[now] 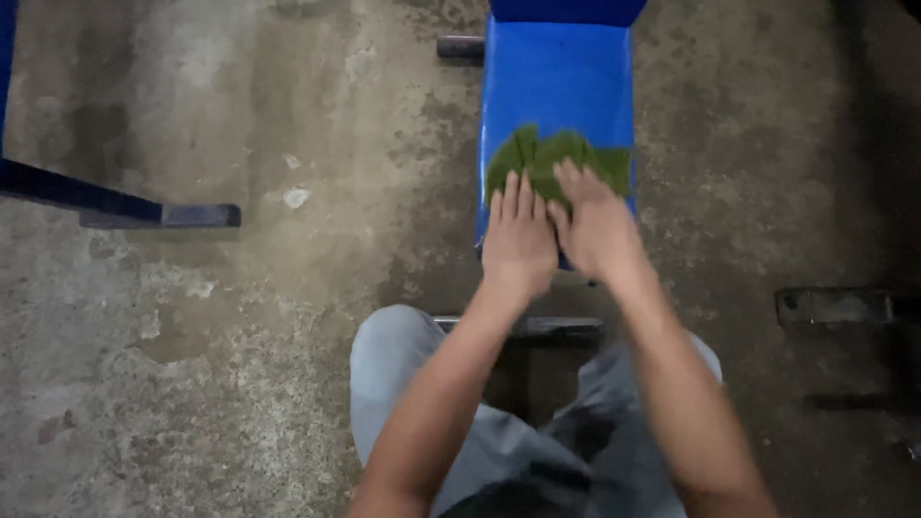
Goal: Wiping down gym benches and weight machine components using a cloth.
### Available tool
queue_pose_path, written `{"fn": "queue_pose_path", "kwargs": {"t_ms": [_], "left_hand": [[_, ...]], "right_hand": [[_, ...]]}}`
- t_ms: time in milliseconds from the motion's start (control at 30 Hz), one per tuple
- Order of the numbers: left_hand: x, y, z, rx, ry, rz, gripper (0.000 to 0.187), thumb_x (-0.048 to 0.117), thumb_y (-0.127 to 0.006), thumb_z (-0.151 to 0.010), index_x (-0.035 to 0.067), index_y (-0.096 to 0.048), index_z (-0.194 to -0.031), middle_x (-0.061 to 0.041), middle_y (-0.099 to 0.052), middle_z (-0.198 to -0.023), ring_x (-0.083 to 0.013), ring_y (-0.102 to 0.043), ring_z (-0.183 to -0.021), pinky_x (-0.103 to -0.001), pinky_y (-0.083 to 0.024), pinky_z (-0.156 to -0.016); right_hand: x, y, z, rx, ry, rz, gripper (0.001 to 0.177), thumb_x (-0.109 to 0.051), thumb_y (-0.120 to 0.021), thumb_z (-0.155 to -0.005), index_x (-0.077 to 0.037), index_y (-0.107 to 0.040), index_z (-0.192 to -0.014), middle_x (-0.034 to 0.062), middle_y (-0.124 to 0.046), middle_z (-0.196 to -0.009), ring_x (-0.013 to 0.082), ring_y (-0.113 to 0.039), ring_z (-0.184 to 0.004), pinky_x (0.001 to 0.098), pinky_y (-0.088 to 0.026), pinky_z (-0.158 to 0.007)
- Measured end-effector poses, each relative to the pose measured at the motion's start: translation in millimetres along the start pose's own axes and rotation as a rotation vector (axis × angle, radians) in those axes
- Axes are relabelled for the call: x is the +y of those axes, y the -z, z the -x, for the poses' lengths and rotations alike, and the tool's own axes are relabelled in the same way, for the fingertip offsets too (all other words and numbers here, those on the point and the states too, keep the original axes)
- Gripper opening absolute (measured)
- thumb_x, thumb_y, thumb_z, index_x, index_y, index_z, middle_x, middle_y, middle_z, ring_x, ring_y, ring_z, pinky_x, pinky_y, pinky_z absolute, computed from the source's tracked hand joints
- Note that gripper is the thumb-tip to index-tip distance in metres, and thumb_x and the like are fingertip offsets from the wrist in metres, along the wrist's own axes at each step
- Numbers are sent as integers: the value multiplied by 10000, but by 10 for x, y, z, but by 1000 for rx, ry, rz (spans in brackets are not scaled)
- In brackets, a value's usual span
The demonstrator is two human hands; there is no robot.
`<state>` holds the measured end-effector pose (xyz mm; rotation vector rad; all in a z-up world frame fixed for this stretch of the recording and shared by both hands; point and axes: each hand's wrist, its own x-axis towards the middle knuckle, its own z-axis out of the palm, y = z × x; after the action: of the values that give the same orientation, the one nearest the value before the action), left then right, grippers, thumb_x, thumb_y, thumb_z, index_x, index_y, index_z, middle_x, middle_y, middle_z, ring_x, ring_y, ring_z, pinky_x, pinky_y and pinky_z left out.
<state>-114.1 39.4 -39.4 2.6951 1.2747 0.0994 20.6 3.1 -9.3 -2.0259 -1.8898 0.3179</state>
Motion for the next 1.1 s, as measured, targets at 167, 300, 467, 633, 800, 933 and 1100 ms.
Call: {"fn": "queue_pose_path", "kwargs": {"t_ms": [167, 300, 467, 633, 800, 933, 1100], "left_hand": [[139, -146, 432, 169, -18, 138, 495, 202, -435, -1038, -83, -525, -1433, -262, -376, -1627, -403, -208, -1593, -525, -160, -1301], [121, -237, 37, 241, 39, 213, 544, 196, -451, -973, -105, -517, -1422, -296, -404, -1553, -431, -233, -1523, -540, -165, -1243], [165, -254, 207, 307, 6, 199, 503, 199, -446, -1008, -96, -537, -1404, -285, -394, -1592, -444, -244, -1549, -546, -168, -1275], [257, -194, 463, 382, -97, 258, 507, 176, -461, -1002, -106, -538, -1416, -264, -415, -1602, -468, -258, -1554, -575, -181, -1274], [255, -237, -374, 349, 68, 156, 518, 226, -445, -988, 11, -530, -1452, -186, -341, -1630, -440, -219, -1544, -639, -126, -1264], [116, -369, -1169, 172, 164, 95, 587, 290, -391, -976, 57, -424, -1513, -127, -223, -1651, -407, -110, -1534, -602, -49, -1230], [42, -248, -716, 221, 73, 120, 569, 348, -402, -1031, 45, -446, -1511, -167, -215, -1682, -416, -131, -1550, -559, -100, -1251]], "right_hand": [[-140, 11, 323, 5, -52, 9, 563, -237, -567, -980, 2, -499, -1485, 221, -490, -1540, 432, -439, -1415, 482, -394, -1138], [36, -12, -30, 8, -47, 5, 531, -233, -576, -973, -9, -544, -1454, 205, -515, -1516, 420, -453, -1402, 469, -394, -1137], [-20, -70, 295, 104, -4, 25, 522, -223, -565, -1012, 51, -535, -1455, 246, -526, -1503, 447, -468, -1395, 481, -399, -1144], [-32, -84, 498, 146, -26, 107, 551, -233, -556, -1023, 114, -508, -1448, 291, -528, -1489, 465, -487, -1377, 481, -408, -1155], [571, -179, -344, -22, -109, 67, 589, -331, -465, -1078, 56, -429, -1521, 256, -396, -1586, 465, -325, -1473, 505, -287, -1206], [934, -216, -999, -6, -126, -25, 634, -381, -476, -1033, -5, -411, -1539, 214, -354, -1619, 500, -248, -1481, 489, -264, -1204], [729, -211, -583, 69, 10, 53, 588, -332, -504, -1079, 45, -448, -1526, 254, -413, -1603, 486, -364, -1468, 486, -299, -1231]]}}
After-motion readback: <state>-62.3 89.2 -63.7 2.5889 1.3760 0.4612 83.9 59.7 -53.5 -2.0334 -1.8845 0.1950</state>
